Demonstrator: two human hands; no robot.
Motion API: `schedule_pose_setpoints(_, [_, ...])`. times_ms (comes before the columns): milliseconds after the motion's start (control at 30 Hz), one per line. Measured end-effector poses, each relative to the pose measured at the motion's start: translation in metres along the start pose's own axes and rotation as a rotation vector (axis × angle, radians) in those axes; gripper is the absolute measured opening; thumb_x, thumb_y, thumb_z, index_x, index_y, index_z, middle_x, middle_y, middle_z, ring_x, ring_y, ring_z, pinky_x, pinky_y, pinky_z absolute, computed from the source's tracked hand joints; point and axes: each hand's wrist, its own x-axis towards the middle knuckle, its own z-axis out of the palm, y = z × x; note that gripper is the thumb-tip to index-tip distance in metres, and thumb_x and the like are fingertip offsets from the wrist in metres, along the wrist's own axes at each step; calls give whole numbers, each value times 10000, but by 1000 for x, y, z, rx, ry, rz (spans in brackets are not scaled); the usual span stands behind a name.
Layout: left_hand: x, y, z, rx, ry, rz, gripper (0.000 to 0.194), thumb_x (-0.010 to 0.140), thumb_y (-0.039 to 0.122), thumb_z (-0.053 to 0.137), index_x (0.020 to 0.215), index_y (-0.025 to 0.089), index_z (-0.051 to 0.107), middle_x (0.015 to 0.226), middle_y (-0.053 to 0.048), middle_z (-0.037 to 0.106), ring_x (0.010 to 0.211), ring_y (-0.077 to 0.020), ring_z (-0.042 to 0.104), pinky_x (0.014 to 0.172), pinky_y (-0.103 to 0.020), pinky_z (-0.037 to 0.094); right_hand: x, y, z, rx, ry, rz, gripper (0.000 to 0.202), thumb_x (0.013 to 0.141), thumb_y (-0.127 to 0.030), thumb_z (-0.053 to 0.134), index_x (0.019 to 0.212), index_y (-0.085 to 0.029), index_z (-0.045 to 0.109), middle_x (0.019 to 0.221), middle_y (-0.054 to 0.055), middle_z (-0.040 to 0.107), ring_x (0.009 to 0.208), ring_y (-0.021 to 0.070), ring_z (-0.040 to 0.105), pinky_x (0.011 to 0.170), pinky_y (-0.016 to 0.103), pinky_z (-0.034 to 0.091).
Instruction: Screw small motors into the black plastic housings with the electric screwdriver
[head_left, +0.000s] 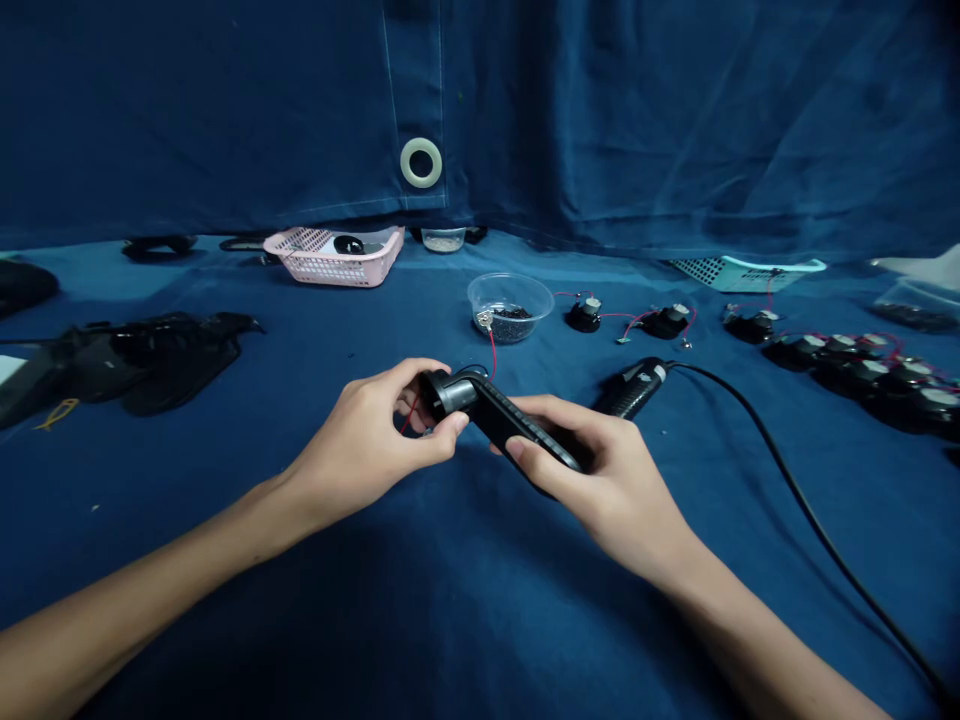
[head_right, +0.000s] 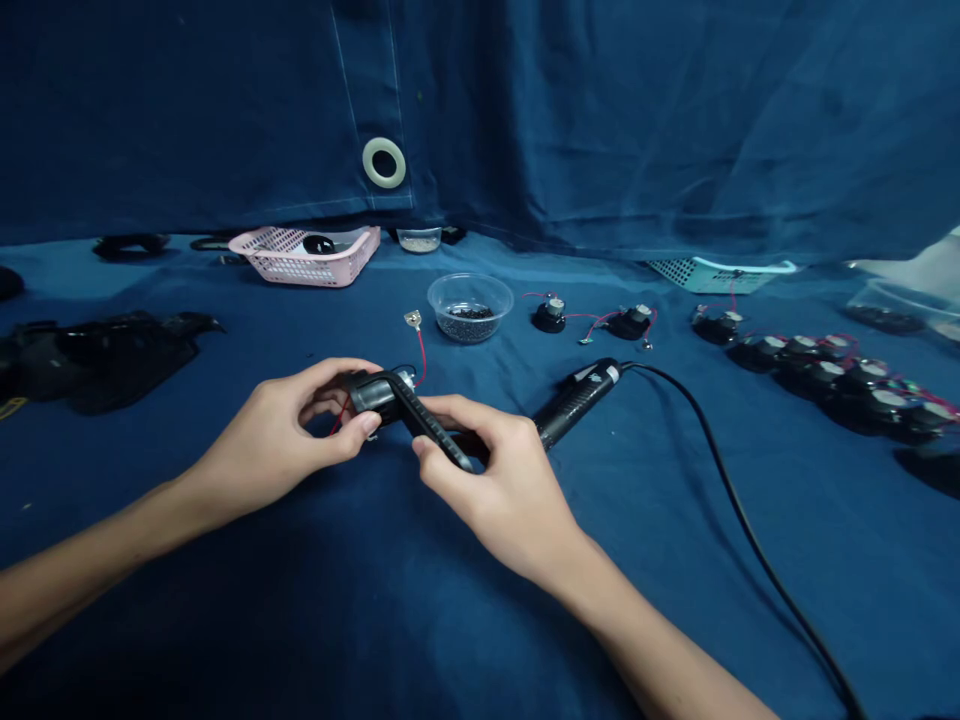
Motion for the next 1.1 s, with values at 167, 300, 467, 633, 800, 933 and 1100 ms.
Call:
schedule_pose_setpoints(167, [-1, 1, 0, -6, 15, -2, 388, 816, 432, 683, 1153, 261, 592, 813, 45, 649, 727, -127, 611, 730, -245, 499, 0, 1, 0, -2, 25, 13, 313, 873, -221, 587, 1169, -212, 690, 875, -25, 701, 736, 116, 585, 668, 218, 447])
schedule_pose_setpoints(300, [-1, 1, 1, -10, 27, -13, 408, 812, 452, 687, 1162, 263, 594, 842, 35, 650, 739, -132, 607, 722, -244, 499, -2, -1, 2, -23, 58, -16, 295, 860, -206, 598, 1135, -213, 705, 854, -28, 700, 723, 114, 599, 654, 212, 453])
schedule_pose_setpoints(467, [-1, 2, 0, 13, 37, -5, 408, 810, 463, 684, 1152, 258, 600, 817, 32, 639, 723, -135, 601, 709, -248, 495, -2, -2, 1, -9, 47, -24, 295, 859, -198, 602, 1132, -233, 706, 890, -42, 708, 752, 106, 608, 680, 199, 464])
schedule_pose_setpoints(633, [1, 1, -1, 42, 13, 15, 397, 817, 433, 670, 1161, 250, 592, 815, 30, 656, 716, -139, 614, 703, -254, 490, -1, -1, -1, -7, 11, -15, 306, 865, -197, 598, 1149, -244, 701, 830, -63, 689, 693, 82, 556, 635, 182, 437])
schedule_pose_setpoints(800, [1, 2, -1, 48, 7, 21, 396, 823, 426, 663, 1163, 237, 588, 820, 26, 661, 714, -140, 617, 698, -253, 495, -2, 0, -1, -31, 1, -29, 307, 877, -202, 581, 1162, -234, 691, 865, -49, 697, 722, 97, 585, 662, 194, 459])
schedule_pose_setpoints(933, [0, 1, 1, 12, 35, 1, 449, 808, 465, 688, 1183, 248, 571, 954, 8, 687, 820, -164, 653, 775, -280, 518, -2, 4, 2, -172, 62, -144, 293, 882, -205, 572, 1157, -214, 674, 897, -17, 700, 730, 116, 622, 730, 229, 504])
schedule_pose_setpoints(1100, [-1, -3, 4, -55, 71, 10, 586, 759, 521, 731, 1224, 238, 512, 1192, -52, 646, 1084, -235, 632, 921, -362, 521, -2, 12, 3, -287, 71, -332, 272, 912, -199, 546, 1175, -191, 612, 1134, 56, 676, 1002, 164, 649, 899, 285, 526])
